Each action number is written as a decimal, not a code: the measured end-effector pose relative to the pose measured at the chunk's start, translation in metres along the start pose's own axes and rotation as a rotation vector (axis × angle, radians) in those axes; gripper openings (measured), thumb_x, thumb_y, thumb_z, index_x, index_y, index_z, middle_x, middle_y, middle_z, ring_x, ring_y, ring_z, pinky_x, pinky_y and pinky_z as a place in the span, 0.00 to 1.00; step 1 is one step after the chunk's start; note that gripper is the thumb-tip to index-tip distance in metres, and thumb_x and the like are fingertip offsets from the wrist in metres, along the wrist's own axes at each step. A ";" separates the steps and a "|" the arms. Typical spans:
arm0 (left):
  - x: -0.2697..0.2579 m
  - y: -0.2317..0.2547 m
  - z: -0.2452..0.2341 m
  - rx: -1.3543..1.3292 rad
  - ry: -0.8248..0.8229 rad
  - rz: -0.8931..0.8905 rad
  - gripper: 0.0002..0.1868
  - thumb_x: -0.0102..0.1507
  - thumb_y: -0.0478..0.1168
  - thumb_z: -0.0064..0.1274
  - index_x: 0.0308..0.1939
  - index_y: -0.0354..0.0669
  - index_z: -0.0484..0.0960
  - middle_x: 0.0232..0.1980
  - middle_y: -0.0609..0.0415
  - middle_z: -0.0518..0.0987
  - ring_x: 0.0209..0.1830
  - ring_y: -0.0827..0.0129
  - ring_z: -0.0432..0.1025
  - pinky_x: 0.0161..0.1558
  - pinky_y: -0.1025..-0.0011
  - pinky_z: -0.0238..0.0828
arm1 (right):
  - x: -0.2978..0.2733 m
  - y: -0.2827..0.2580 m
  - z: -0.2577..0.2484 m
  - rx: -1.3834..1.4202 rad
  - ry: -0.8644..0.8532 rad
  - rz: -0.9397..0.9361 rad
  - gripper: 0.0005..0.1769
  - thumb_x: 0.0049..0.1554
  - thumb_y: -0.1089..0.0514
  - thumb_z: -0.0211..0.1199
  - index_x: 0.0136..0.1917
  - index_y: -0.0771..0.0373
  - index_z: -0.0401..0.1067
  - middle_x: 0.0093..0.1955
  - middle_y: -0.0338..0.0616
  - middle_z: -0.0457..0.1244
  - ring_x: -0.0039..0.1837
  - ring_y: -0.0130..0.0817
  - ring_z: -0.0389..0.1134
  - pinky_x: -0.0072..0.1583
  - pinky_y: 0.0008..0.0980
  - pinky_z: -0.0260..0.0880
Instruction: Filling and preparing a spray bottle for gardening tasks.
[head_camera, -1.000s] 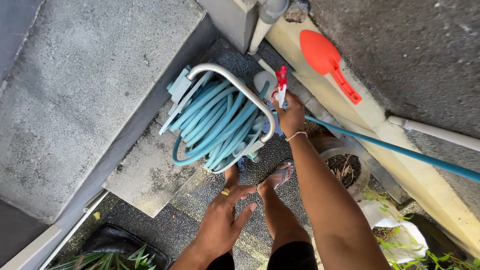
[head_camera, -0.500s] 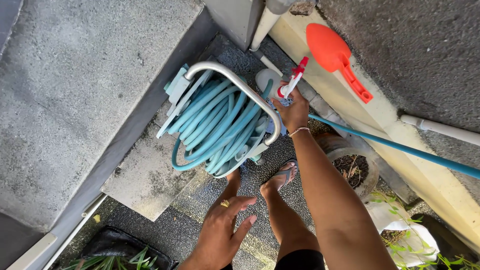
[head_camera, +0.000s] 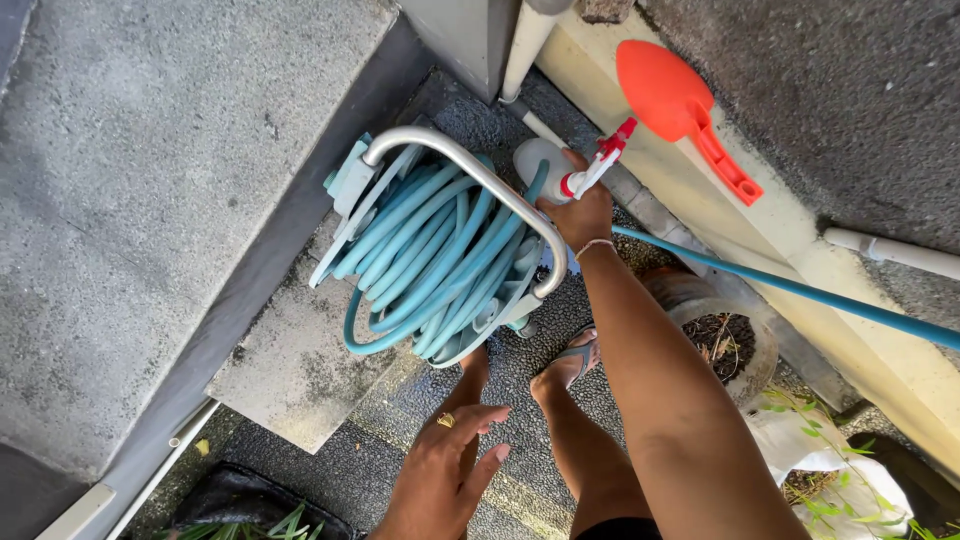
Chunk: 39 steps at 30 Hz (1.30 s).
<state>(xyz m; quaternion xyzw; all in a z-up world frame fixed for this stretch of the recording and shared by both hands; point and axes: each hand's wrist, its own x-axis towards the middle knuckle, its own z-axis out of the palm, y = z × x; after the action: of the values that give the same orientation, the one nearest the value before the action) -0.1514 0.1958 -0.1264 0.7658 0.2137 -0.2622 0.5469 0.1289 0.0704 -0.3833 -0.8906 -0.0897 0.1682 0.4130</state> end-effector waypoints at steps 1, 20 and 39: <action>-0.002 -0.001 0.002 0.000 -0.001 -0.004 0.21 0.65 0.44 0.55 0.60 0.42 0.78 0.52 0.47 0.85 0.53 0.60 0.80 0.56 0.58 0.77 | -0.001 0.003 0.001 0.001 -0.002 0.003 0.49 0.37 0.61 0.82 0.71 0.58 0.67 0.56 0.54 0.70 0.58 0.47 0.73 0.62 0.39 0.74; 0.018 0.012 0.022 0.039 -0.080 -0.076 0.23 0.66 0.47 0.54 0.64 0.45 0.76 0.53 0.46 0.83 0.57 0.57 0.77 0.57 0.56 0.72 | -0.017 0.041 -0.022 -0.059 -0.002 -0.348 0.47 0.43 0.61 0.82 0.72 0.65 0.66 0.66 0.58 0.66 0.65 0.52 0.70 0.66 0.42 0.72; 0.144 0.011 0.126 -1.216 -0.179 -0.292 0.32 0.69 0.58 0.42 0.70 0.40 0.69 0.61 0.49 0.78 0.54 0.64 0.75 0.56 0.63 0.72 | -0.136 -0.038 -0.185 -0.087 -0.007 -0.334 0.38 0.48 0.60 0.80 0.69 0.66 0.69 0.67 0.52 0.66 0.68 0.44 0.69 0.68 0.38 0.70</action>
<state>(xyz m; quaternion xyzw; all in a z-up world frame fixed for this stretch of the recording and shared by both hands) -0.0553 0.0782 -0.2433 0.2563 0.3802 -0.2286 0.8588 0.0709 -0.0763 -0.2121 -0.8797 -0.2449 0.0962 0.3961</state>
